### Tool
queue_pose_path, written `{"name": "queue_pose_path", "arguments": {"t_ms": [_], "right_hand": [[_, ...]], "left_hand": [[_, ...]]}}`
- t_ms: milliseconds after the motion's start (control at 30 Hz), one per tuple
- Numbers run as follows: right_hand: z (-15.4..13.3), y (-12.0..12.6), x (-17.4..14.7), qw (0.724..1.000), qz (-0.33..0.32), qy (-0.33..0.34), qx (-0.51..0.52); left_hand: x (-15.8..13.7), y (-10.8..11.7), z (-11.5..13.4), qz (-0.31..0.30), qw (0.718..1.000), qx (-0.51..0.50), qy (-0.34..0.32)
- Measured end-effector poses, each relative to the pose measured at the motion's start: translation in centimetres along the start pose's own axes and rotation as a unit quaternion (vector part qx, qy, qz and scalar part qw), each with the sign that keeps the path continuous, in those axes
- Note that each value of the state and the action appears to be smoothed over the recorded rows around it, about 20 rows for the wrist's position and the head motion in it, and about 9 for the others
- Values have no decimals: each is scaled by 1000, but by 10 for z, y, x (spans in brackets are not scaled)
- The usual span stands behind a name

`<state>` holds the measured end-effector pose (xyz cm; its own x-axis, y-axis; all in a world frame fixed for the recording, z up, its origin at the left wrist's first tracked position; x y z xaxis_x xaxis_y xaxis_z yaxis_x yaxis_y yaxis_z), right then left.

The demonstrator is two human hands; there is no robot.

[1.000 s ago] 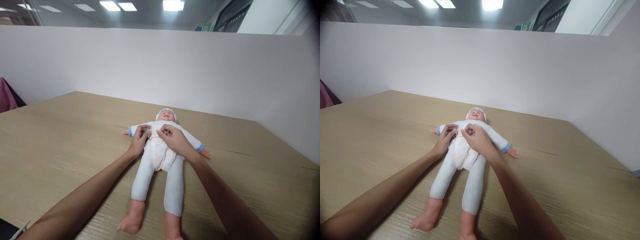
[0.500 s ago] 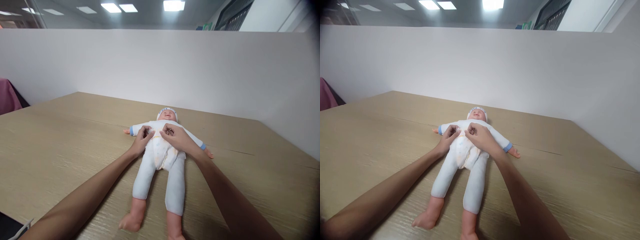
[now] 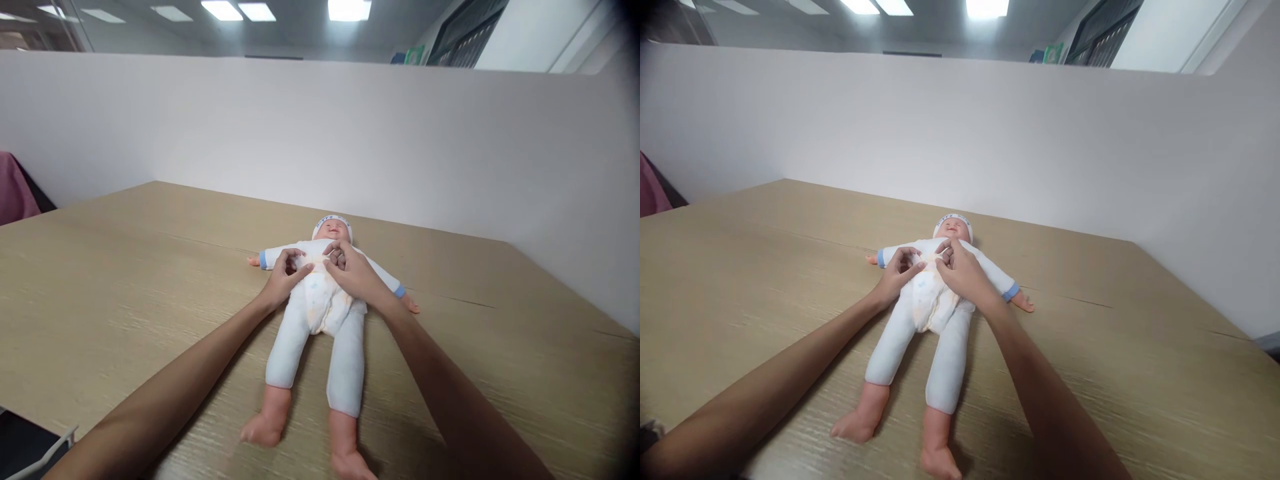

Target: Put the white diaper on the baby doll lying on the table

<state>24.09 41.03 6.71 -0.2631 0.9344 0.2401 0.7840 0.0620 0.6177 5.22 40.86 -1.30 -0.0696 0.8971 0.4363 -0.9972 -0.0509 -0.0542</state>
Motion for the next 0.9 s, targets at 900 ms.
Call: {"name": "queue_pose_path", "arguments": {"t_ms": [900], "right_hand": [[-14,-25,-155,973,50,-27,-223]], "left_hand": [[-87,-8,76,-262,887,371,-76]]}}
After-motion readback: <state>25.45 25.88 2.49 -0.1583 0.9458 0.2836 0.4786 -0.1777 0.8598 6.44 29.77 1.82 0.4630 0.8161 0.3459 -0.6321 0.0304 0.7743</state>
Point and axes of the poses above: each hand's wrist, its own x-axis towards the middle knuckle, its own y-axis out of the back of the hand, z = x × y, the point moved 5 cm from there along x, towards the middle knuckle, and after that the axes turned 8 degrees about -y, right-handed, at the moved point
